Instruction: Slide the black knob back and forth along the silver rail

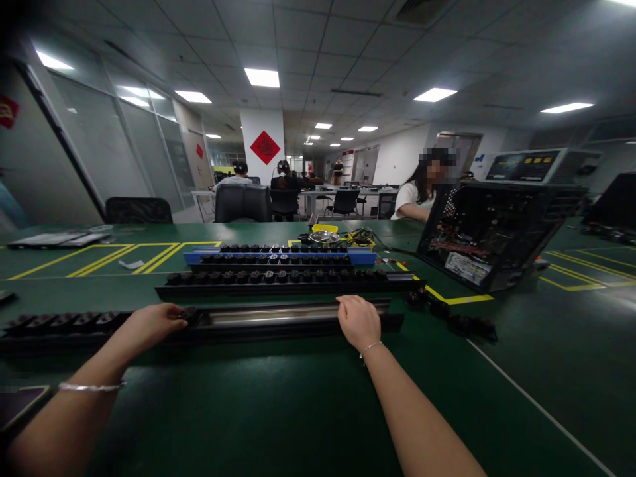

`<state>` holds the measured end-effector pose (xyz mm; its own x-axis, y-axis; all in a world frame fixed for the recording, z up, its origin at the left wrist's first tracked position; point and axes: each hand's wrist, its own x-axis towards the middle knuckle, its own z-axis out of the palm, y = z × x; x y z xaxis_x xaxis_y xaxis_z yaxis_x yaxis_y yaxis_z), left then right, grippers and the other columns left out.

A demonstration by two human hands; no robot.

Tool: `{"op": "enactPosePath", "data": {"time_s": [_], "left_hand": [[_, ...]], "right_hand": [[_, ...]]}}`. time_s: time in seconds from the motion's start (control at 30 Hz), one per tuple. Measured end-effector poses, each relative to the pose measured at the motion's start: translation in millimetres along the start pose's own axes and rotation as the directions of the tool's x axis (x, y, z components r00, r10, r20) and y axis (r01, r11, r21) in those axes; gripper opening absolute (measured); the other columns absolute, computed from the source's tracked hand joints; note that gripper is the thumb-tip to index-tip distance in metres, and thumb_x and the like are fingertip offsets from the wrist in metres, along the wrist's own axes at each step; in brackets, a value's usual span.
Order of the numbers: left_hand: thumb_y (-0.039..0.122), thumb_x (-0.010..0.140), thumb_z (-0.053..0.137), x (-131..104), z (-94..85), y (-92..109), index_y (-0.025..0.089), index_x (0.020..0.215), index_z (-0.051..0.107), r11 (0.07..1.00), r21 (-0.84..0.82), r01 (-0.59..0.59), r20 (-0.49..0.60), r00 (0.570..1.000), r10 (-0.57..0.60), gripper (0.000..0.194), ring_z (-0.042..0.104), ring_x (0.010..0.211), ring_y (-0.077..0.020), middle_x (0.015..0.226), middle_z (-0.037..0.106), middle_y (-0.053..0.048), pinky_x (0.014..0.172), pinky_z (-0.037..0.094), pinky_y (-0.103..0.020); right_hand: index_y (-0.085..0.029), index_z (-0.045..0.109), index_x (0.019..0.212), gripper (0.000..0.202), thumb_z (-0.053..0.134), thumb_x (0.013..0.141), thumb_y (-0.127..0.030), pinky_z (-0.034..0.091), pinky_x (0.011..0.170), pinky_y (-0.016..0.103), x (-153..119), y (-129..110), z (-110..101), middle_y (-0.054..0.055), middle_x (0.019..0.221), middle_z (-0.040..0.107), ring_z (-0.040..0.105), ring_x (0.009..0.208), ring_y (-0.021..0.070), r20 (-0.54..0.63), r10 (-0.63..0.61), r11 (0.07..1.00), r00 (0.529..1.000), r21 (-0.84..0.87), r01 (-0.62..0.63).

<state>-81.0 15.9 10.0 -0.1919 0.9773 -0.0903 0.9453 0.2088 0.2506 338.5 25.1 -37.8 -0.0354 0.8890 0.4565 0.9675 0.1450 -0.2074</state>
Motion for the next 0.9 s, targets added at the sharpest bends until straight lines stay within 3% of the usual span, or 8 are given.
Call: {"op": "enactPosePath", "data": {"time_s": [0.23, 0.43, 0.6, 0.9], "left_hand": [[0.034, 0.077, 0.047, -4, 4.4, 13, 0.016, 0.106, 0.062, 0.998, 0.039, -0.045, -0.018, 0.999, 0.045, 0.037, 0.061, 0.100, -0.0227, 0.110, 0.067, -0.009, 0.078, 0.045, -0.026], [0.028, 0.077, 0.046, -10, 7.6, 26, 0.016, 0.101, 0.057, 0.999, 0.004, -0.043, -0.097, 0.994, 0.043, 0.029, 0.065, 0.088, -0.0211, 0.095, 0.070, -0.009, 0.071, 0.046, -0.026], [0.021, 0.076, 0.046, -18, 11.5, 40, 0.018, 0.095, 0.053, 0.995, -0.041, -0.092, -0.088, 0.992, 0.088, 0.021, 0.064, 0.089, -0.0200, 0.096, 0.069, -0.008, 0.073, 0.045, -0.026], [0.027, 0.078, 0.045, -26, 12.2, 51, 0.018, 0.096, 0.052, 0.994, -0.042, -0.104, -0.059, 0.993, 0.102, 0.021, 0.062, 0.093, -0.0221, 0.102, 0.067, -0.009, 0.076, 0.045, -0.030]], "right_hand": [[-0.021, 0.067, 0.102, 0.037, 0.034, 0.084, -0.023, 0.041, 0.086, 0.031, 0, 1, 3, 0.003, 0.108, 0.066, 0.056, 0.102, 0.0165, -0.017, -0.007, 1.000, 1.000, 0.006, 0.007], [-0.021, 0.067, 0.102, 0.038, 0.033, 0.085, -0.024, 0.041, 0.086, 0.032, 0, 0, 1, 0.002, 0.108, 0.066, 0.056, 0.103, 0.0167, -0.006, 0.000, 1.000, 1.000, 0.012, 0.000], [-0.021, 0.066, 0.103, 0.037, 0.033, 0.085, -0.024, 0.040, 0.086, 0.031, 0, 1, 2, 0.002, 0.108, 0.066, 0.056, 0.103, 0.0167, 0.001, -0.002, 1.000, 1.000, 0.008, 0.002], [-0.022, 0.067, 0.102, 0.038, 0.033, 0.085, -0.023, 0.040, 0.086, 0.031, 0, -1, 0, 0.002, 0.108, 0.066, 0.056, 0.103, 0.0163, -0.005, 0.014, 1.000, 1.000, 0.011, -0.014]]}}
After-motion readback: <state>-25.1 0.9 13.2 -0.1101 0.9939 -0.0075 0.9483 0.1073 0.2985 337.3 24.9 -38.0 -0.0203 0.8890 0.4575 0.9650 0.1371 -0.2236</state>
